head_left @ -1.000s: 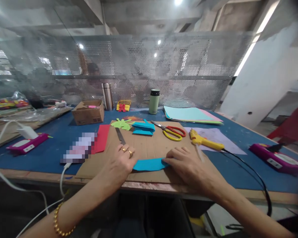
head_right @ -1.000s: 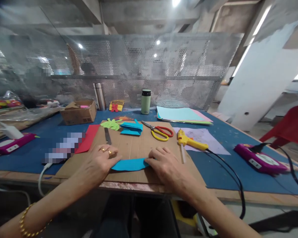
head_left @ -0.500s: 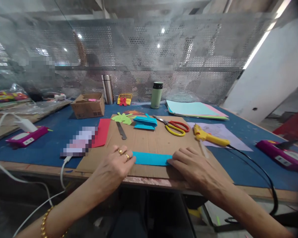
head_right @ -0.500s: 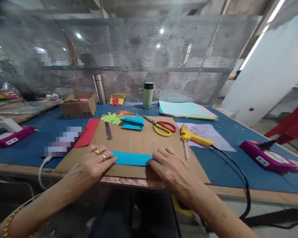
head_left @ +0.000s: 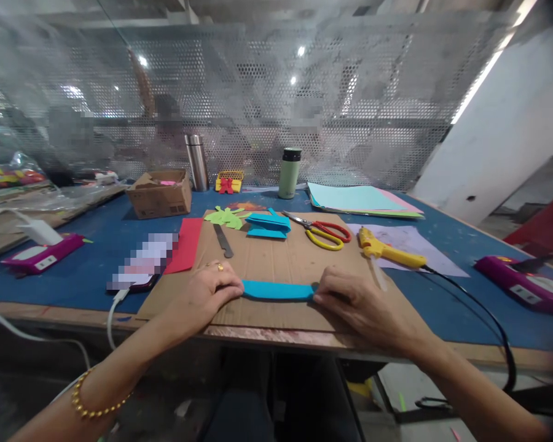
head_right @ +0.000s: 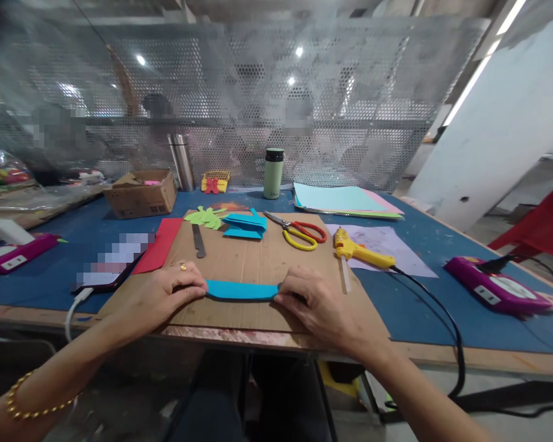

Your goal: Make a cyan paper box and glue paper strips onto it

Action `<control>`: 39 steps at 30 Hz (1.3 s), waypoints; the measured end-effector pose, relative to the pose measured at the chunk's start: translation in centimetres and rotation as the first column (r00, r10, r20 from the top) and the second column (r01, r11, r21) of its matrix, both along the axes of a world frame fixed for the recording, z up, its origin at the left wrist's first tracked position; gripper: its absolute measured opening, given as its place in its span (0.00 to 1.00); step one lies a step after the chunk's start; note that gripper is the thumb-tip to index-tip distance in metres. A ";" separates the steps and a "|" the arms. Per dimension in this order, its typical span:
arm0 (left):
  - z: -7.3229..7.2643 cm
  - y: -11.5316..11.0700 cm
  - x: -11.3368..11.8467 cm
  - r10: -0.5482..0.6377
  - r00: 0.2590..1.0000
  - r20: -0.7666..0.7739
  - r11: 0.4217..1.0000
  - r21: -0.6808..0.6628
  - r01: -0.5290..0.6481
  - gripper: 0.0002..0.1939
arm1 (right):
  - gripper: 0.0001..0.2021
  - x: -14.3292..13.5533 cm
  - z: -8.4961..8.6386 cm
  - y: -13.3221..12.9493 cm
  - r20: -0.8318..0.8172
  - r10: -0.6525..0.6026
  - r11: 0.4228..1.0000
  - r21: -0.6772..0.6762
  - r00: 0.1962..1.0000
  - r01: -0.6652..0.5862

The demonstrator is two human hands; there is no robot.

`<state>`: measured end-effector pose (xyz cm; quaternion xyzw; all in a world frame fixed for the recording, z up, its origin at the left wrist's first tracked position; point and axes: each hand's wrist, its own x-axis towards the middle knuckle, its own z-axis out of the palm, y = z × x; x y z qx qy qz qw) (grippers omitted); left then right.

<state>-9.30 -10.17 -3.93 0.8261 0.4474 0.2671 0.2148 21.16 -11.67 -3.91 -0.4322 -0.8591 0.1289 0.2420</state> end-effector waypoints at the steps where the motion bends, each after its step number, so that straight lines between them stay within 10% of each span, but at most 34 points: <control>1: 0.3 0.1 0.1 0.010 1.000 -0.023 1.000 -0.014 -0.010 0.11 | 0.13 0.0 0.2 0.1 -0.001 -0.027 0.999 -0.032 1.000 0.027; 12: 1.3 0.3 1.9 0.151 0.945 -0.290 0.985 -0.040 -0.170 0.10 | 0.10 -0.7 1.5 1.1 0.132 -0.178 0.944 -0.257 0.975 0.207; 39: 2.0 0.5 1.5 0.110 0.913 -0.393 0.992 -0.017 -0.127 0.10 | 0.05 -0.2 1.1 0.1 0.268 -0.287 0.951 -0.039 0.919 0.308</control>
